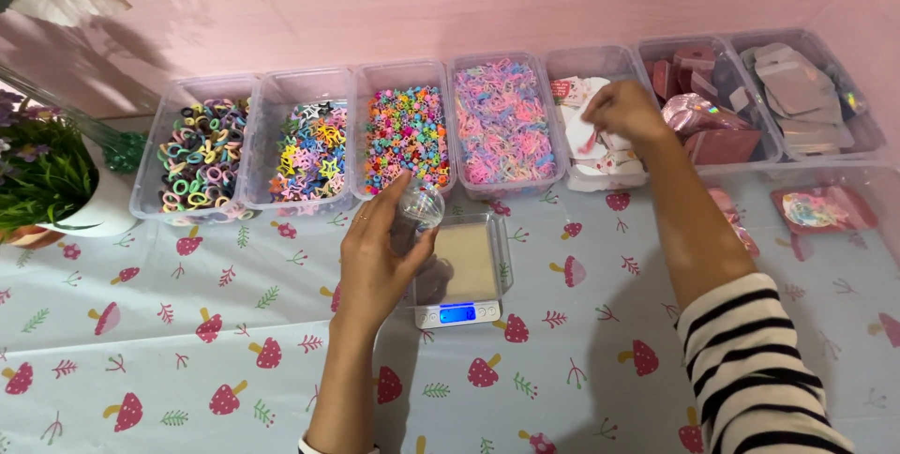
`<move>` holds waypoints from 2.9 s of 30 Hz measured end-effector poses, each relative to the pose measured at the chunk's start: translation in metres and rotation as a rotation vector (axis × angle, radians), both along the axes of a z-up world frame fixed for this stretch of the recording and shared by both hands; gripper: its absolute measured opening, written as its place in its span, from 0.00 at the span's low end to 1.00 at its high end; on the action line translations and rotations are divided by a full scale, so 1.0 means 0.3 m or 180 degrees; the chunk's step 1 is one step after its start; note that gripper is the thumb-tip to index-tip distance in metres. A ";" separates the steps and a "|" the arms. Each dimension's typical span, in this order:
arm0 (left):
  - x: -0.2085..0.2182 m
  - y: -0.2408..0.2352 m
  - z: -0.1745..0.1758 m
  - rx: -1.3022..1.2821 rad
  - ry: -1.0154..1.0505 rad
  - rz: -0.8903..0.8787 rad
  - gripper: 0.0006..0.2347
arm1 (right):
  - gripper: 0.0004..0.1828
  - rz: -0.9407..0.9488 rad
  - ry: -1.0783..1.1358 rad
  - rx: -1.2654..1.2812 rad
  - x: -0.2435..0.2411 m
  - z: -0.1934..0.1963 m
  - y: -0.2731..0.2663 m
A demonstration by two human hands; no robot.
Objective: The person fills small clear plastic bags with colorful plastic hair clips and decorative stickers from several bins, weighs each bag on a digital scale, seals the bags, and places them into a larger clear container. The process is repeated for multiple bags throughout the clip.
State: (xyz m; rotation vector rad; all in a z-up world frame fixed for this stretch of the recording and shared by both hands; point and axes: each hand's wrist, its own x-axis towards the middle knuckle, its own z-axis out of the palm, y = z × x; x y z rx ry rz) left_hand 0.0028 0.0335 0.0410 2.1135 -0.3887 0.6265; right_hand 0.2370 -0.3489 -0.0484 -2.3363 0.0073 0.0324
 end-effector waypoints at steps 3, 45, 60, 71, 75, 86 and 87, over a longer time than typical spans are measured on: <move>-0.006 -0.004 0.019 -0.0044 0.0021 -0.0029 0.29 | 0.09 -0.0057 -0.0253 0.0152 0.010 0.025 -0.052; 0.021 -0.028 -0.103 -0.0008 -0.0395 0.0181 0.32 | 0.08 0.0892 -0.1764 0.0387 -0.536 0.190 0.656; 0.041 -0.011 -0.127 0.0344 -0.0972 -0.0254 0.30 | 0.05 0.2392 -0.0969 0.0310 -0.518 0.354 0.665; 0.045 0.004 -0.135 0.0338 -0.1026 -0.0242 0.29 | 0.05 0.1877 -0.1110 0.0059 -0.533 0.316 0.661; 0.040 0.019 -0.108 0.0008 -0.0999 -0.0191 0.29 | 0.06 0.1845 -0.1160 0.0359 -0.586 0.401 0.654; 0.020 0.019 -0.081 -0.0236 -0.0961 -0.0054 0.28 | 0.20 0.2060 -0.1026 0.0781 -0.641 0.366 0.672; 0.021 0.018 -0.081 -0.0252 -0.0929 -0.0045 0.28 | 0.20 0.2122 -0.1035 0.0754 -0.640 0.369 0.674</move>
